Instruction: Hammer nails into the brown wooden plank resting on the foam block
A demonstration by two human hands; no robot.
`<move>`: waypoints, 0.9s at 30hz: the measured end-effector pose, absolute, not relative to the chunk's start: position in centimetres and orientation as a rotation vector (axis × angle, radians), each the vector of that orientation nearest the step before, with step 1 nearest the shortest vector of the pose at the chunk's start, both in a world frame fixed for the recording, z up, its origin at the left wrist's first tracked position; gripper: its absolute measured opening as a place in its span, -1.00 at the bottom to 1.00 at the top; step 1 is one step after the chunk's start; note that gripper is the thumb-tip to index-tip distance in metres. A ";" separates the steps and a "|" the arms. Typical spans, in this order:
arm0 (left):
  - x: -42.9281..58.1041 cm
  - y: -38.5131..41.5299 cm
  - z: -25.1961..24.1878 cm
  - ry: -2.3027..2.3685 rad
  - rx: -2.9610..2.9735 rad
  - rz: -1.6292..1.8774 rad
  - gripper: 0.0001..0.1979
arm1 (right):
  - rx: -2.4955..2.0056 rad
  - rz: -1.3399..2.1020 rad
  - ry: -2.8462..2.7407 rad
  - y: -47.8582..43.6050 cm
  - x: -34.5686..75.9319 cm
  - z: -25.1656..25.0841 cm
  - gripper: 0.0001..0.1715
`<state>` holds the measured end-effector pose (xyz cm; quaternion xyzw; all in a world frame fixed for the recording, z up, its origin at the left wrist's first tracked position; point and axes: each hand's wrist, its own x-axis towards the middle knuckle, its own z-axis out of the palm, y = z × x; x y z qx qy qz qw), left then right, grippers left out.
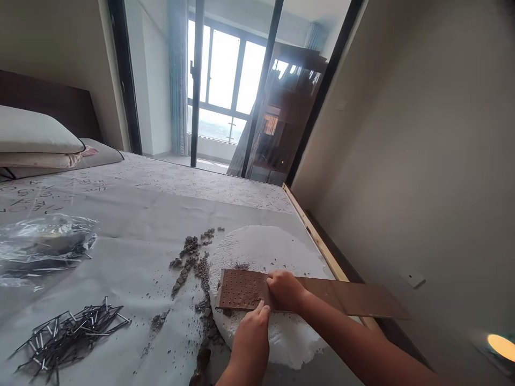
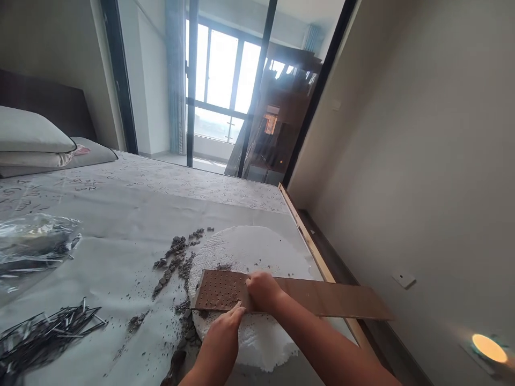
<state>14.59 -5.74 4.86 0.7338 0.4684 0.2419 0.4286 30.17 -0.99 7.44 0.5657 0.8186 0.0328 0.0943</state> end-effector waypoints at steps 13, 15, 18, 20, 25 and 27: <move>14.7 -5.3 5.2 1.248 2.078 0.362 -0.42 | 1.784 0.135 2.489 0.4 31.0 11.5 -0.77; 14.6 -5.1 5.1 1.250 2.067 0.396 -0.41 | 1.838 0.127 2.524 0.7 31.4 12.6 -0.78; 14.6 -4.6 5.3 1.200 1.855 0.619 -0.50 | 1.911 0.071 2.590 0.4 31.5 13.4 -0.78; 14.7 -4.4 5.7 1.118 1.487 0.801 -0.60 | 1.942 0.020 2.644 -0.7 31.0 13.4 -0.76; 15.1 -4.3 6.9 0.818 0.495 0.816 -0.74 | 1.820 -0.067 2.784 -5.1 28.2 12.4 -0.80; 15.2 -4.5 7.3 0.777 0.372 0.786 -0.71 | 1.667 -0.047 2.829 -6.0 27.9 12.2 -0.80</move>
